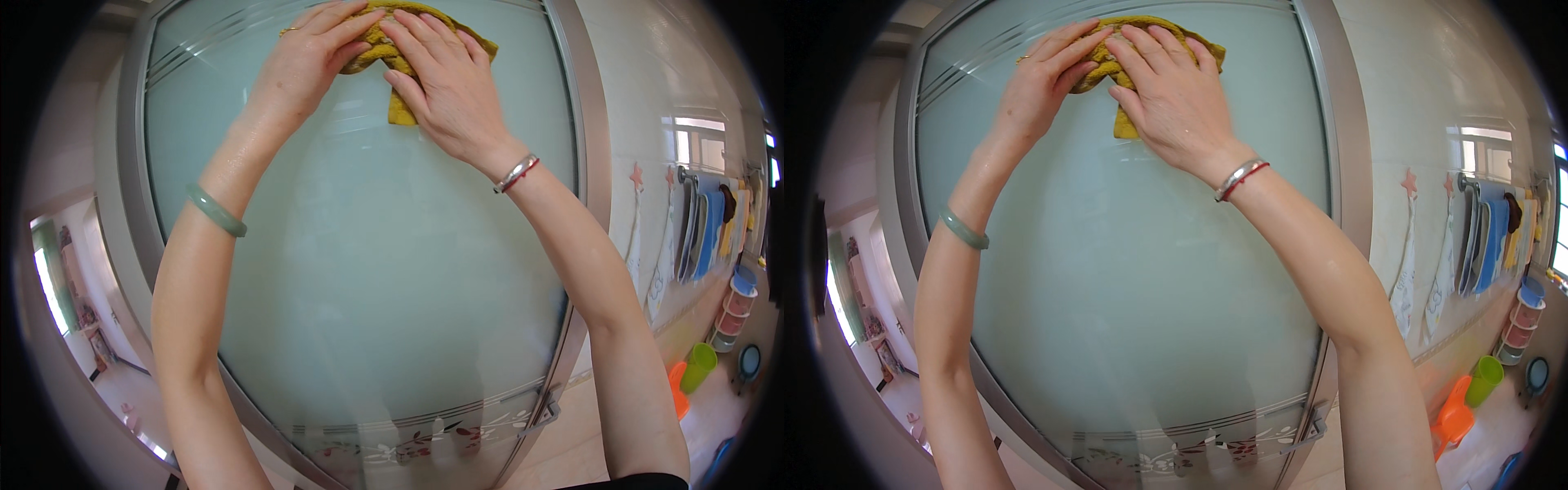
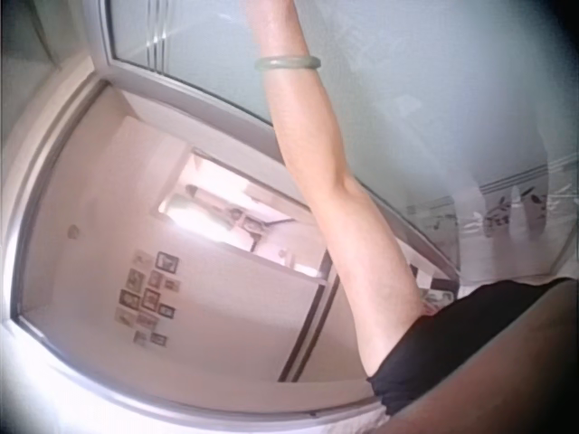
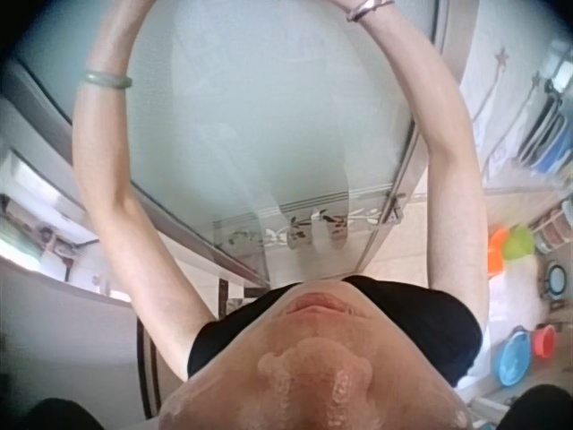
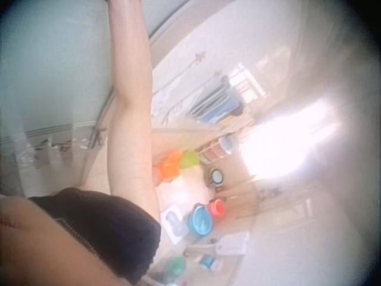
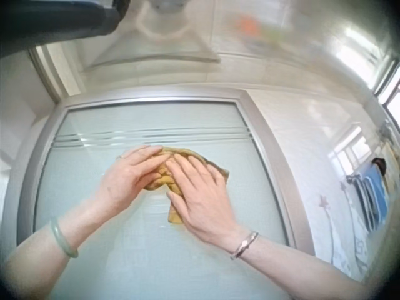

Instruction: The person washes a blue cloth in a blue basin of water, wrings it out, and then uses a yellow cloth to wipe a glass shower door. The person scrubs the cloth in the water and then wipes the glass surface in broad strokes.

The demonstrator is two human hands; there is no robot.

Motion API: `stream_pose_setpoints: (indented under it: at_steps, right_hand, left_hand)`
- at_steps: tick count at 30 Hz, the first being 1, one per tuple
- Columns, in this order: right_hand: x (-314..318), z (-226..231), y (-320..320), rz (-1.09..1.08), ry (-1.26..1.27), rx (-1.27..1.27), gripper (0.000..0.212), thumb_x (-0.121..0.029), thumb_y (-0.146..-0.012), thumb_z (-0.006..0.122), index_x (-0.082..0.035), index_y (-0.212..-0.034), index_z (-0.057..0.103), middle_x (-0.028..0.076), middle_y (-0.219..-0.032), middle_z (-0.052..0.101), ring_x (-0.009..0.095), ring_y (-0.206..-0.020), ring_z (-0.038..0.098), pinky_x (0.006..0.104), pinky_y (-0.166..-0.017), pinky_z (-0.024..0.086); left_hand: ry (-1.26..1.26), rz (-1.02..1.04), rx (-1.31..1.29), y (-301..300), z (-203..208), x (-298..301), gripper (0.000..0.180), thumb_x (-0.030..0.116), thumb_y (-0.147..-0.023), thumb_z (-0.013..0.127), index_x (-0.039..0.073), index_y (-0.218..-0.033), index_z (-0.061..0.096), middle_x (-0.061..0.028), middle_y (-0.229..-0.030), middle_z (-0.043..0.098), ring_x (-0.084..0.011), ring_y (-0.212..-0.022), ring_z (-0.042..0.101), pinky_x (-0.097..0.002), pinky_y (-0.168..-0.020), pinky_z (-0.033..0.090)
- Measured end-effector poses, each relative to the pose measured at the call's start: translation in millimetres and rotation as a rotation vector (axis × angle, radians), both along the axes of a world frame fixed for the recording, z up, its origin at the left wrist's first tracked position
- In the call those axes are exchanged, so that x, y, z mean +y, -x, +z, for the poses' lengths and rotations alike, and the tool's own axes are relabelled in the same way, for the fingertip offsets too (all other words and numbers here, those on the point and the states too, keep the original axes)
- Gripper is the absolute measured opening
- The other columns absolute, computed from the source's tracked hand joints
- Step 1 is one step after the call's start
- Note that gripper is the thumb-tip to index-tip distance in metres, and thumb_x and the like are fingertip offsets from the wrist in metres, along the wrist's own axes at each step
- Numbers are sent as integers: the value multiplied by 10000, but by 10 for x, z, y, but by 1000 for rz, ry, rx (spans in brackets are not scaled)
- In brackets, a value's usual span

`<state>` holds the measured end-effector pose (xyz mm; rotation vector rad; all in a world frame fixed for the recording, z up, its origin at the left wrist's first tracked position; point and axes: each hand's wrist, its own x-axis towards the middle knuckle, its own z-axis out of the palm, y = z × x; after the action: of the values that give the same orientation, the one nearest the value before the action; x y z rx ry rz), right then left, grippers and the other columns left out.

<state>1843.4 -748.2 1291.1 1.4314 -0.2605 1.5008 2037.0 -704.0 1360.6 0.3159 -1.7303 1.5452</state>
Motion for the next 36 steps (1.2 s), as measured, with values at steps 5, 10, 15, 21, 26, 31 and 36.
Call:
stream_pose_setpoints:
  at_steps: [5,10,15,21,26,31,36]
  right_hand:
    - [42,50,-333,-30,22,54,452,-330,-962,545,-149,-1372,486,46,-1410,497,258,-1326,432,480,-1088,305]
    - [176,-216,-654,-25,-4,109,444,-301,-942,580,-159,-1356,505,30,-1404,501,238,-1312,442,467,-1068,315]
    - [322,-697,-890,5,-83,219,472,-258,-908,623,-177,-1358,507,11,-1410,495,228,-1304,443,470,-1052,329]
    - [539,-1395,-1113,-32,-223,393,570,-265,-873,650,-205,-1410,468,-7,-1455,459,213,-1315,433,451,-1051,354]
    - [627,-2102,-1214,-26,-347,602,614,-266,-859,650,-208,-1436,447,-10,-1489,424,206,-1336,415,431,-1042,390]
    - [694,-2911,-1190,-91,-410,899,670,-282,-836,650,-247,-1466,426,-35,-1541,361,185,-1351,399,400,-1022,410]
    - [673,-3314,-1169,-65,-414,1140,622,-233,-865,577,-209,-1467,424,-48,-1541,365,142,-1361,400,332,-1059,390]
  left_hand:
    - [41,49,100,-339,-160,127,424,83,-907,615,185,-1318,607,-30,-1354,570,-277,-1231,527,-369,-1018,449]
    - [59,62,156,-683,-522,273,422,89,-893,634,194,-1301,619,-23,-1338,584,-296,-1218,537,-379,-998,469]
    - [40,96,326,-974,-1233,309,451,98,-871,663,247,-1296,623,9,-1332,590,-295,-1201,551,-379,-953,505]
    - [-130,133,508,-1158,-2296,562,499,5,-841,656,151,-1316,609,-64,-1419,518,-318,-1302,470,-405,-1059,420]
    - [-266,155,670,-1244,-3326,689,514,-3,-838,657,134,-1329,596,-94,-1463,469,-348,-1351,415,-428,-1097,378]
    - [-431,266,814,-1204,-4561,910,523,-11,-843,653,109,-1346,573,-144,-1505,400,-387,-1387,358,-455,-1125,341]
    - [-505,274,1001,-997,-5524,930,460,48,-879,639,100,-1332,578,-128,-1480,430,-377,-1385,363,-525,-1128,320]
